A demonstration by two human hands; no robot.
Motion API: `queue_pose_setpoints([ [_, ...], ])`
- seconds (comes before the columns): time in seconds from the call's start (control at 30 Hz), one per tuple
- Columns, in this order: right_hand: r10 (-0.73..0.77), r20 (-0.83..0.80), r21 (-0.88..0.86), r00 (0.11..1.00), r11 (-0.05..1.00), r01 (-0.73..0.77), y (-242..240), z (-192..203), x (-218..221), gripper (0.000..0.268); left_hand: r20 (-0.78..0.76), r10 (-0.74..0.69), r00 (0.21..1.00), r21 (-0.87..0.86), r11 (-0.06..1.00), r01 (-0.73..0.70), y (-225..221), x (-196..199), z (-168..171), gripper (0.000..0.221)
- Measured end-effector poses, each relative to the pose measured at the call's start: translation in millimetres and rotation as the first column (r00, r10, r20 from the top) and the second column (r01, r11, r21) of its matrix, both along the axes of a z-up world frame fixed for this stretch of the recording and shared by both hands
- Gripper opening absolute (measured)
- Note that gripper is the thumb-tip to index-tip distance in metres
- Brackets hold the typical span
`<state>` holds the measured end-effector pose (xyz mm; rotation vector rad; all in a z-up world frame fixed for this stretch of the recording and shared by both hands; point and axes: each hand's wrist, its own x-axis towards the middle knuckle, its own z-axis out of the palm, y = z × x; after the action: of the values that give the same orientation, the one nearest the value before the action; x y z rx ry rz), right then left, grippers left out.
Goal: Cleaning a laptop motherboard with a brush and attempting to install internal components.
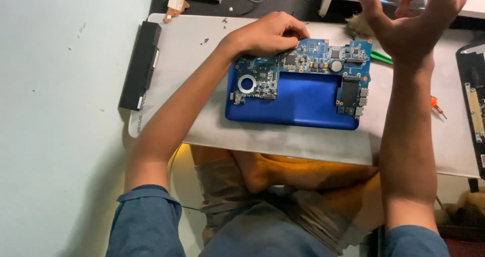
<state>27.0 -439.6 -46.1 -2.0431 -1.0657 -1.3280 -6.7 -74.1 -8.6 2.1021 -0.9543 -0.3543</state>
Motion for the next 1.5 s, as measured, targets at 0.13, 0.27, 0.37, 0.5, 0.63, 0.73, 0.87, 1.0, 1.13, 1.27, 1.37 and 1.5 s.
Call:
queue_pose_setpoints([
  [0.13, 0.074, -0.050, -0.065, 0.996, 0.995, -0.077, 16, 22, -18, 0.084, 0.149, 0.016, 0.989, 0.037, 0.999, -0.022, -10, 10, -27, 0.031],
  [0.27, 0.116, -0.134, -0.082, 0.984, 0.988, -0.128, 19, 24, -26, 0.084, 0.216, -0.021, 0.976, -0.130, 0.990, 0.050, -15, 10, -39, 0.036],
  [0.37, 0.141, -0.172, -0.082, 0.975, 0.984, -0.156, 30, 27, -36, 0.091, 0.286, -0.021, 0.958, -0.193, 0.978, 0.079, -15, 7, -40, 0.027],
  [0.5, 0.164, -0.207, -0.121, 0.964, 0.974, -0.192, 43, 26, -37, 0.073, 0.465, -0.011, 0.885, -0.224, 0.966, 0.129, 8, 7, -20, 0.026],
  [0.63, 0.180, -0.399, -0.081, 0.899, 0.970, -0.230, 76, 39, -65, 0.078, 0.372, 0.116, 0.921, -0.344, 0.939, 0.021, 59, -3, -6, 0.021],
  [0.73, 0.121, -0.471, -0.137, 0.874, 0.969, -0.208, 91, 37, -65, 0.072, 0.299, 0.183, 0.937, -0.342, 0.937, -0.074, 69, -9, -25, 0.013],
  [0.87, 0.043, -0.469, -0.252, 0.882, 0.951, -0.180, 89, 30, -64, 0.070, 0.410, 0.121, 0.904, -0.149, 0.987, -0.064, 68, -5, -51, 0.047],
  [1.0, -0.011, -0.433, -0.303, 0.902, 0.944, -0.134, 79, 33, -64, 0.070, 0.363, 0.047, 0.931, -0.130, 0.992, 0.001, 70, -5, -47, 0.041],
  [1.13, -0.040, -0.372, -0.346, 0.927, 0.933, -0.099, 74, 29, -61, 0.073, 0.354, 0.077, 0.932, -0.194, 0.981, -0.007, 65, -12, -41, 0.023],
  [1.27, -0.025, -0.369, -0.343, 0.929, 0.933, -0.111, 78, 31, -61, 0.070, 0.481, 0.141, 0.865, -0.141, 0.987, -0.083, 68, -16, -36, 0.021],
  [1.37, 0.015, -0.402, -0.309, 0.915, 0.939, -0.151, 84, 35, -65, 0.068, 0.441, 0.183, 0.878, -0.247, 0.966, -0.077, 76, -15, -25, 0.016],
  [1.5, 0.037, -0.397, -0.288, 0.917, 0.944, -0.163, 90, 39, -69, 0.066, 0.339, 0.182, 0.923, -0.398, 0.917, -0.035, 83, -17, -13, 0.022],
])
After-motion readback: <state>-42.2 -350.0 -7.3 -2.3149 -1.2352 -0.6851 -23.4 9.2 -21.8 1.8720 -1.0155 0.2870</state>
